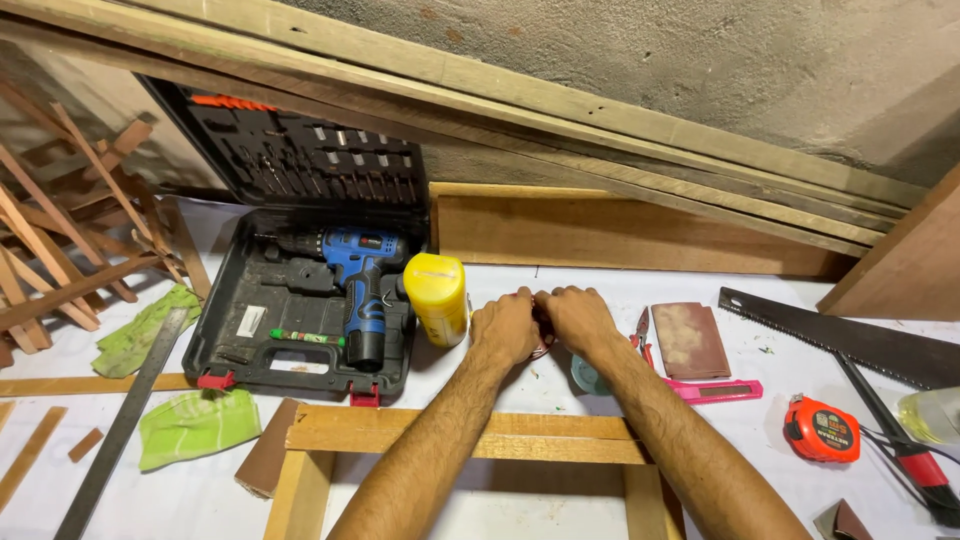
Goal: The person hammers nails into a rectangular wooden frame on a work table, then measures the frame and loose wooden slats with a steel ruler and repositions the frame. They pick up small nails, hammer them at the frame corners, and handle wood pieces around the table.
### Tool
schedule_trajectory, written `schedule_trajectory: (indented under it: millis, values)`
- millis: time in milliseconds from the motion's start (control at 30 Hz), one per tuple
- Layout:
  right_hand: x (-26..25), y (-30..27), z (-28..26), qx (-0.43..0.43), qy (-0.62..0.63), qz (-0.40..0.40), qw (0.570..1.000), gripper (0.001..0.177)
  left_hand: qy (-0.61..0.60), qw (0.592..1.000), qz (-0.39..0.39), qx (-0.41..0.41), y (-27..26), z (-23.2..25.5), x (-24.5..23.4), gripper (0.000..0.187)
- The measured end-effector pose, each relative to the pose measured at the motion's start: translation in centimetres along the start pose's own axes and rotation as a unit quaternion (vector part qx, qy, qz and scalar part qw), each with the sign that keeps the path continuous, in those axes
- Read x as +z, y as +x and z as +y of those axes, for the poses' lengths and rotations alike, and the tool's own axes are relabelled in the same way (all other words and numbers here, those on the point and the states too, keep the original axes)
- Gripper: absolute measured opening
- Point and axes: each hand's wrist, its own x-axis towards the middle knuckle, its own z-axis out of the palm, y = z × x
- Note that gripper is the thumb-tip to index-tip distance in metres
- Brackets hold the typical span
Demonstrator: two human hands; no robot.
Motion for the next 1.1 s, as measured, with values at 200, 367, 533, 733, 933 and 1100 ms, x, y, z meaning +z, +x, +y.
schedule_trajectory:
  millis: [200, 367, 533, 733, 933, 1100]
  values:
    - [-1.3, -0.5, -0.2, -0.008, 0.035, 0.024, 0.999, 0.023, -0.01, 1.0, 0.024, 0.013, 0.2, -0.6, 0.6, 0.038]
    - [-4.0, -1.6, -0.7, 0.018, 0.128, 0.085, 0.988, 0.011, -0.045, 0.995, 0.07, 0.059, -0.4, 0.0, -0.4, 0.032]
    - [-5.9, -4.1, -0.1, 0.044, 0.254, 0.147, 0.955, 0.011, -0.091, 0.979, 0.099, 0.151, -2.0, 1.9, -1.8, 0.026]
    - [-10.2, -9.6, -0.2, 0.09, 0.417, 0.156, 0.891, 0.01, -0.221, 0.952, 0.148, 0.151, -6.4, 5.8, -2.8, 0.026]
    - [-16.0, -18.7, -0.7, 0.168, 0.363, 0.155, 0.903, 0.014, -0.304, 0.918, 0.173, 0.184, -11.1, 11.6, -1.3, 0.023]
    - [-14.5, -25.8, 2.1, 0.166, 0.397, 0.193, 0.882, 0.016, -0.254, 0.912, 0.191, 0.258, -13.7, 16.1, 2.6, 0.022]
